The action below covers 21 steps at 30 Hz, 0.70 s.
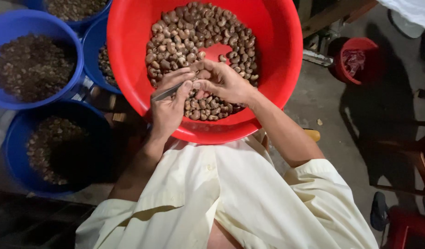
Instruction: Peeling the outer skin of cashew nuts using a small knife
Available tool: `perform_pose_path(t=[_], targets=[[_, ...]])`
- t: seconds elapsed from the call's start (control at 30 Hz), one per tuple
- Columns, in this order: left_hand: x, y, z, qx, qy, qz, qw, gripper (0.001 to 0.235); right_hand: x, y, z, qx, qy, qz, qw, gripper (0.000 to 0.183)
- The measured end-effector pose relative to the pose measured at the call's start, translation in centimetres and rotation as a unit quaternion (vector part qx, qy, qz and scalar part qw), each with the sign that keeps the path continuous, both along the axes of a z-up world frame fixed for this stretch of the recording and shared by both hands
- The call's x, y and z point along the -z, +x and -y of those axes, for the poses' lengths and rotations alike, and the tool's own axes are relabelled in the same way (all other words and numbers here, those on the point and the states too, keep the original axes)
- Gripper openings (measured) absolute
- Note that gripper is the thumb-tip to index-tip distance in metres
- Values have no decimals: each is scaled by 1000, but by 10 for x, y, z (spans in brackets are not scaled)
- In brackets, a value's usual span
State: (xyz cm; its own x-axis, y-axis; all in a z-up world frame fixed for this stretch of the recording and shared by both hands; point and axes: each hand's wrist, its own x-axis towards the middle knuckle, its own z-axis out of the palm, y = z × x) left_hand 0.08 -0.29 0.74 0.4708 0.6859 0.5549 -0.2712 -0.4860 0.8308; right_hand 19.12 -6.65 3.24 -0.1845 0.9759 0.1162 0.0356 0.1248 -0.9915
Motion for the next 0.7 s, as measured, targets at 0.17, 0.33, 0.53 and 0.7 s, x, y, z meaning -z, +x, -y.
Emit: perform_pose_path(t=[0.17,0.33,0.53,0.7], targets=[[8,1,-1,-31,-9,2,999,13,-1,-2,3,17,10,9,1000,28],[8,2,1,-33,-29,11,999,14,-6,4,6,56,39,28,997,30],[-8,-2,6,-9,-79,-46,996,16,-23,40,32,258,179,212,925,29],[-17,-2,6,7,-61,-75,995,21,67,153,110,536,275,-45,797,45]])
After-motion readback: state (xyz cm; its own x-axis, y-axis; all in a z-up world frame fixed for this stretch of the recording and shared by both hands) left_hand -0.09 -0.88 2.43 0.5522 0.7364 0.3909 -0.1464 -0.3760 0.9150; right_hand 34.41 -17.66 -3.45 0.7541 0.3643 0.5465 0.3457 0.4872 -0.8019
